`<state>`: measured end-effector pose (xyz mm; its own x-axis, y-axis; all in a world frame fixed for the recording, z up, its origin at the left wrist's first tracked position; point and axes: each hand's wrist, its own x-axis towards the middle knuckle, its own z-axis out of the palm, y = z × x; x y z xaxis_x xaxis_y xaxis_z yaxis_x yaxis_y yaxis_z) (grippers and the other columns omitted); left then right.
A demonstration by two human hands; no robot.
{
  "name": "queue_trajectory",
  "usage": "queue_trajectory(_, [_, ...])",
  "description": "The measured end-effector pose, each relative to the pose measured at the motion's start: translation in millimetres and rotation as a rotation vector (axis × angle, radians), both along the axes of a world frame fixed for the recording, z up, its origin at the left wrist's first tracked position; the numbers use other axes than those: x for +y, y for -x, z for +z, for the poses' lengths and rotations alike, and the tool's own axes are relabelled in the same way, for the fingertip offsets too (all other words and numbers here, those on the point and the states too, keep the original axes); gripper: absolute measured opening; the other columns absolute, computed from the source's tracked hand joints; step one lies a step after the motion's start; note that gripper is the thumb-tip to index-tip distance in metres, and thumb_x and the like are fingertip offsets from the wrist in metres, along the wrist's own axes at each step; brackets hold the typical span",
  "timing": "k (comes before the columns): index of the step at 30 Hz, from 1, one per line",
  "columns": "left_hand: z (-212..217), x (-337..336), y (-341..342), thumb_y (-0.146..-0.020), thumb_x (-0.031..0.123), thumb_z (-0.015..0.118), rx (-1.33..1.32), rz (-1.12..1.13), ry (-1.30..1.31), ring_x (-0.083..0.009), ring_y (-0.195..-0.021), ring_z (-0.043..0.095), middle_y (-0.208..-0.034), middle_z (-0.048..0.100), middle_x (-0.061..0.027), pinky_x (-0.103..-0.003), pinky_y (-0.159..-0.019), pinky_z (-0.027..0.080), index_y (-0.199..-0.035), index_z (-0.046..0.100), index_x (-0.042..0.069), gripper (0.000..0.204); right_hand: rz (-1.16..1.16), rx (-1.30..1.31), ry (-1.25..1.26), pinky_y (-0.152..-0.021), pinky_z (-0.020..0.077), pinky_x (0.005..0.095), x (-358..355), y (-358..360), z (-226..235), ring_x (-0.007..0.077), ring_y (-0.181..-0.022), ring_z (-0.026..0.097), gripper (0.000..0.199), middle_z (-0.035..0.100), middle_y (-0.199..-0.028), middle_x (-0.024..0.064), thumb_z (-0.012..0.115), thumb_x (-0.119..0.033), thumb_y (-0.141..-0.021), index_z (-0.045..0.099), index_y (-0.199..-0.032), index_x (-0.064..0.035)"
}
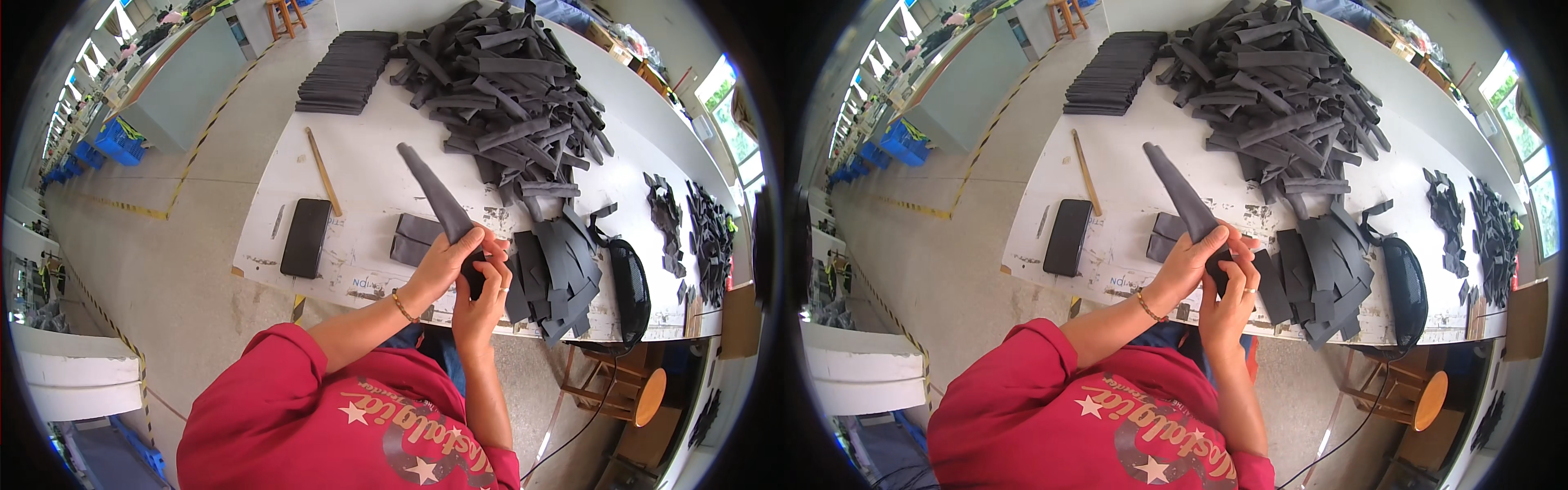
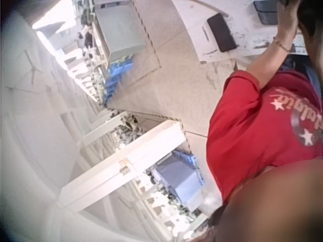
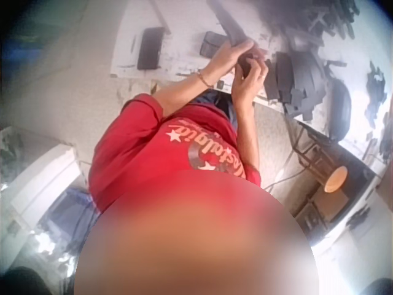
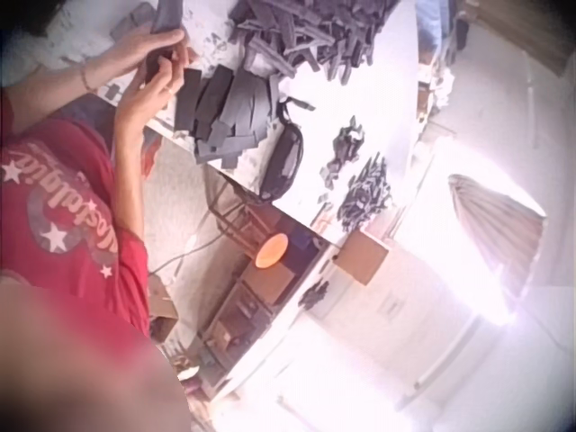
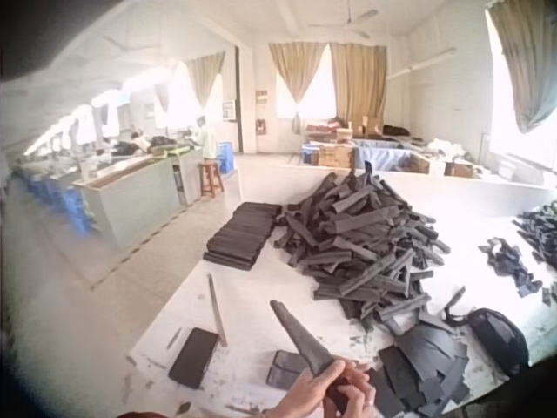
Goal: Inspect and sort long grey foam strips on a manufacturing workbench.
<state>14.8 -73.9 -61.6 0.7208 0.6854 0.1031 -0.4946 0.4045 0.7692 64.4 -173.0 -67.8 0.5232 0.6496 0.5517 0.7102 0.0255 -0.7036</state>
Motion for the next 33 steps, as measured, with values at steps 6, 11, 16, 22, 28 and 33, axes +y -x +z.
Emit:
queue_trajectory(6, [8,11,11,-0.100,0.030,0.053,0.008,0.061,0.133,-0.0249,-0.104,0.065,-0.098,0.069,-0.0140,-0.036,-0.095,0.047,-0.099,0.062,0.002,0.030,0.063,-0.174,0.054,-0.081,0.0477,0.0436,-5,-7,9,0.0392,-0.098,0.056,0.031,0.054,-0.111,0.0219,0.071,0.002,-0.080,0.054,-0.105,-0.0004])
queue_trajectory(11, [4,2,7,-0.100,0.031,0.054,-0.039,0.081,0.212,-0.0284,-0.108,0.064,-0.108,0.068,-0.0211,-0.039,-0.097,0.047,-0.105,0.061,0.003,0.030,0.121,-0.202,0.074,-0.074,0.0483,0.0434,-9,-13,-2,0.0376,-0.091,0.058,0.025,0.056,-0.106,0.0203,0.072,0.000,-0.080,0.057,-0.100,-0.0013])
queue_trajectory(16, [-2,1,11,-0.100,0.033,0.054,-0.046,0.104,0.200,-0.0300,-0.114,0.062,-0.104,0.069,-0.0185,-0.038,-0.096,0.047,-0.104,0.060,0.003,0.031,0.194,-0.194,0.025,-0.071,0.0486,0.0438,11,-12,-2,0.0366,-0.089,0.058,0.024,0.057,-0.105,0.0195,0.070,0.000,-0.080,0.057,-0.100,-0.0017])
queue_trajectory(22, [6,-7,16,-0.099,0.035,0.054,-0.018,0.073,0.312,-0.0235,-0.103,0.065,-0.109,0.068,-0.0188,-0.036,-0.094,0.049,-0.107,0.060,0.000,0.036,0.183,-0.147,0.082,-0.077,0.0486,0.0466,9,-8,10,0.0392,-0.094,0.058,0.030,0.057,-0.106,0.0202,0.069,0.000,-0.080,0.053,-0.105,-0.0014])
queue_trajectory(28, [1,-8,11,-0.100,0.036,0.053,-0.059,0.110,0.298,-0.0189,-0.104,0.064,-0.109,0.068,-0.0178,-0.034,-0.091,0.047,-0.103,0.061,0.004,0.033,0.189,-0.204,0.058,-0.066,0.0512,0.0398,-13,-19,7,0.0337,-0.079,0.062,0.015,0.060,-0.102,0.0156,0.067,0.002,-0.084,0.058,-0.096,-0.0011])
queue_trajectory(33, [-19,-21,8,-0.099,0.036,0.054,-0.140,0.068,0.411,-0.0201,-0.105,0.063,-0.110,0.068,-0.0181,-0.032,-0.090,0.049,-0.101,0.061,0.005,0.032,0.211,-0.190,0.012,-0.066,0.0514,0.0387,-3,-22,-5,0.0328,-0.079,0.063,0.013,0.062,-0.100,0.0144,0.065,0.004,-0.084,0.060,-0.095,-0.0006])
